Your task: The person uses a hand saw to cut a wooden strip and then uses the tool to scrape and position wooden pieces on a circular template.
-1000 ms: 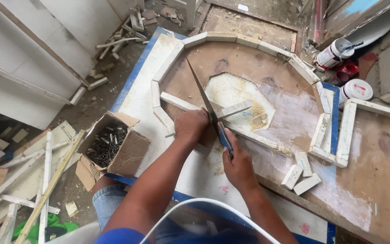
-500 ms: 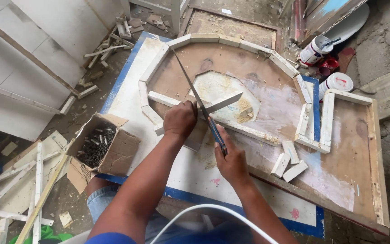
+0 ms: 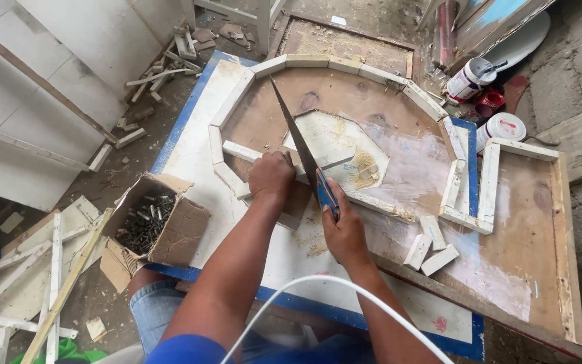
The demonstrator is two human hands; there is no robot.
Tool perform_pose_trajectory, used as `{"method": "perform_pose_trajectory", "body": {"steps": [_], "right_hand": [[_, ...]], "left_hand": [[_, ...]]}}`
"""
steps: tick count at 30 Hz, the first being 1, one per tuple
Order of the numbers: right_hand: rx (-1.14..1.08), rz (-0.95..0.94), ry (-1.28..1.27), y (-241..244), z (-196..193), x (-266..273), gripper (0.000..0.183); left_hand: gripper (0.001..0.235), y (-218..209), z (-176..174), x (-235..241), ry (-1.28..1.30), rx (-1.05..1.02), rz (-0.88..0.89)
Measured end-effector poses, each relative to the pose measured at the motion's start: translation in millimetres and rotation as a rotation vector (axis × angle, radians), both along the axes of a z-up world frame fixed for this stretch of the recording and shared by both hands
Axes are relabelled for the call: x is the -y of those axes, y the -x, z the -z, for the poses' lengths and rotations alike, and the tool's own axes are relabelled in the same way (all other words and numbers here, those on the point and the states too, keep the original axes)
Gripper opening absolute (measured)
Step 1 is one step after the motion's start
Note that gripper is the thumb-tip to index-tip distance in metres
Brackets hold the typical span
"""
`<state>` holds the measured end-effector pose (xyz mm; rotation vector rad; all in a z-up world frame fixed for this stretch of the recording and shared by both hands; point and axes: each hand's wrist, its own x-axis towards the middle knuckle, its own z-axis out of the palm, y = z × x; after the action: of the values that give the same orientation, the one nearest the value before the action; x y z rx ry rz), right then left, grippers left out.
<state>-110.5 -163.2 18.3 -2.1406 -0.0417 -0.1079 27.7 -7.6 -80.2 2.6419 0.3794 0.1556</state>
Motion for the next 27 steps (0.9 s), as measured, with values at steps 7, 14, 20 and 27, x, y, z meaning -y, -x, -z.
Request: {"method": "perform_pose_trajectory", "body": {"steps": [7,14,20,27], "right_hand": [[-0.099,-0.088,0.069,18.6,-61.7,0.0,0.057],[-0.579,0.069,0.373,127.0,-31.1,80.3,0.065],[-0.859,0.04,0.216,148.0,23.9,135.6,0.078],[-0.391,-0.04,0.166,24.5,-52.5,16.5,0.057]], "left_hand": [[0.055,15.9,-55.7,1.1,0.119,-0.193,-0.047],[0.052,20.1,-46.0,-2.5,0.158,-0.26,0.009],[0.044,22.3,-63.4,-5.6,0.18,-0.327,0.081],[0.047,20.7,-58.9,-6.8,0.163,-0.327,0.094]]}}
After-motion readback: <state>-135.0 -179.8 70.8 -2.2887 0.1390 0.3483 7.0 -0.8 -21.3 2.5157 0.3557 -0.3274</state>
